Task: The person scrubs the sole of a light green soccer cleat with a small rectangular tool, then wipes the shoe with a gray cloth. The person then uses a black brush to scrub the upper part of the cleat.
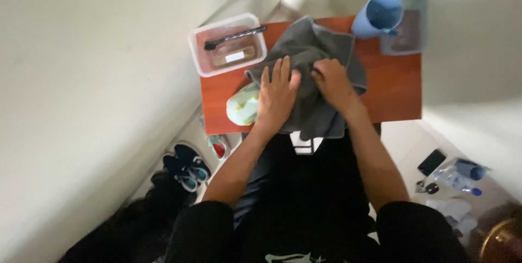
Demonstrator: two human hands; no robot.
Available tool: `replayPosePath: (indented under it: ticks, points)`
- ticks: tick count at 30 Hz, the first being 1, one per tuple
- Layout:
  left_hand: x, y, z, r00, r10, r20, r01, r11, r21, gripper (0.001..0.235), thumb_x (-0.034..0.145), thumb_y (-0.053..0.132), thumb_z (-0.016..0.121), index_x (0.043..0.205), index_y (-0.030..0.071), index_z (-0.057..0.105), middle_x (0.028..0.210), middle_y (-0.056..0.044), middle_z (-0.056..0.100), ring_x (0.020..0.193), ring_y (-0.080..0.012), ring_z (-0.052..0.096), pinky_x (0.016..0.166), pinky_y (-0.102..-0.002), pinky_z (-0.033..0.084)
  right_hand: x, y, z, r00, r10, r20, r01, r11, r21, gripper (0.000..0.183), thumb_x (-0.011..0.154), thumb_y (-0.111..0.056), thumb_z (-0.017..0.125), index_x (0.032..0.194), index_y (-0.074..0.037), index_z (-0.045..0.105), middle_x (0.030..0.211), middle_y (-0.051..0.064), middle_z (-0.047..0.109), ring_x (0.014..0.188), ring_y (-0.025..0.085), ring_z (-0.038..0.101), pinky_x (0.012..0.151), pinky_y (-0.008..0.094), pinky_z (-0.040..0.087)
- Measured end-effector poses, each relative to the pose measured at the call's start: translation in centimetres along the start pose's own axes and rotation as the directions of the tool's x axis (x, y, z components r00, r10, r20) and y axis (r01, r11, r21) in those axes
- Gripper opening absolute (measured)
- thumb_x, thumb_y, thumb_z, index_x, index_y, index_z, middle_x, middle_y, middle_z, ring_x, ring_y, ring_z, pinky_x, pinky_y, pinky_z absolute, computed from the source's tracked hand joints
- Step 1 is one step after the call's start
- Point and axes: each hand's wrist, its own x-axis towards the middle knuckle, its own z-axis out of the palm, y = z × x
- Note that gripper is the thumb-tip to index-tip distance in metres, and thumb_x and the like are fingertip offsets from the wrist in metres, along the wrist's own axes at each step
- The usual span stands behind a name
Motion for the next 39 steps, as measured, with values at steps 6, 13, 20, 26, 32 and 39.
replayPosePath:
  ticks: [6, 13, 20, 26, 32, 39]
  points:
    - [-0.1, 0.8, -0.8, 1.000, 0.016, 0.016, -0.016, 0.999, 0.050, 0.017, 0.104, 0.017, 0.054, 0.119, 0.010, 0.054, 0.139, -0.023, 0.058, 0.130, -0.0350, 0.059, 0.103, -0.055, 0.048, -0.2, -3.0, 0.2, 0.981, 0.037, -0.191, -0.035, 0.999, 0.015, 0.015, 0.096, -0.013, 0.059, 0.084, -0.012, 0.051, 0.070, 0.003, 0.050, 0.069, 0.028, 0.059, 0.066, 0.039, 0.049]
    - [-0.5, 0.9, -0.5, 1.000, -0.015, -0.012, 0.016, 1.000, 0.017, 0.014, 0.103, 0.016, 0.051, 0.115, 0.011, 0.057, 0.134, -0.020, 0.063, 0.125, -0.0323, 0.064, 0.102, -0.052, 0.049, -1.5, -1.2, 0.9, 0.939, -0.015, -0.345, 0.079, 0.982, 0.173, 0.013, 0.089, -0.006, 0.067, 0.102, -0.005, 0.068, 0.087, 0.020, 0.067, 0.086, 0.044, 0.068, 0.073, 0.050, 0.054]
    - [-0.1, 1.1, -0.4, 0.998, -0.059, 0.020, 0.059, 0.998, -0.004, 0.010, 0.105, 0.017, 0.052, 0.110, 0.013, 0.060, 0.133, -0.016, 0.065, 0.125, -0.0307, 0.065, 0.103, -0.051, 0.049, -1.6, -1.2, -1.6, 0.970, 0.002, -0.241, 0.042, 0.983, 0.180, 0.027, 0.103, -0.011, 0.061, 0.124, 0.005, 0.061, 0.106, 0.031, 0.065, 0.097, 0.049, 0.067, 0.077, 0.053, 0.057]
    - [-0.1, 1.0, 0.5, 0.996, -0.064, -0.054, 0.063, 0.998, -0.012, 0.012, 0.105, 0.023, 0.055, 0.107, 0.013, 0.063, 0.126, -0.014, 0.068, 0.118, -0.0301, 0.068, 0.100, -0.050, 0.051, -1.4, 0.8, -0.2, 0.958, -0.092, -0.273, 0.133, 0.982, 0.133, 0.020, 0.105, -0.008, 0.063, 0.121, 0.003, 0.064, 0.106, 0.025, 0.068, 0.099, 0.045, 0.068, 0.081, 0.048, 0.057]
    - [0.1, 0.5, 1.6, 0.994, -0.053, -0.099, 0.051, 0.998, -0.020, 0.017, 0.105, 0.029, 0.058, 0.106, 0.014, 0.065, 0.121, -0.012, 0.070, 0.112, -0.0290, 0.071, 0.094, -0.050, 0.054, -2.4, 1.5, -0.3, 0.952, -0.154, -0.266, 0.202, 0.965, 0.166, 0.014, 0.102, -0.004, 0.065, 0.114, 0.001, 0.058, 0.096, 0.016, 0.056, 0.091, 0.043, 0.062, 0.074, 0.046, 0.053]
    - [-0.2, 0.4, 1.9, 0.998, -0.034, -0.057, 0.032, 0.999, -0.038, 0.016, 0.104, 0.029, 0.061, 0.109, 0.014, 0.061, 0.124, -0.015, 0.068, 0.115, -0.0312, 0.070, 0.095, -0.052, 0.053, -1.9, 0.7, 0.7, 0.973, -0.075, -0.220, 0.075, 0.997, -0.008, 0.012, 0.095, 0.000, 0.064, 0.106, 0.000, 0.059, 0.090, 0.011, 0.053, 0.082, 0.041, 0.061, 0.067, 0.044, 0.050]
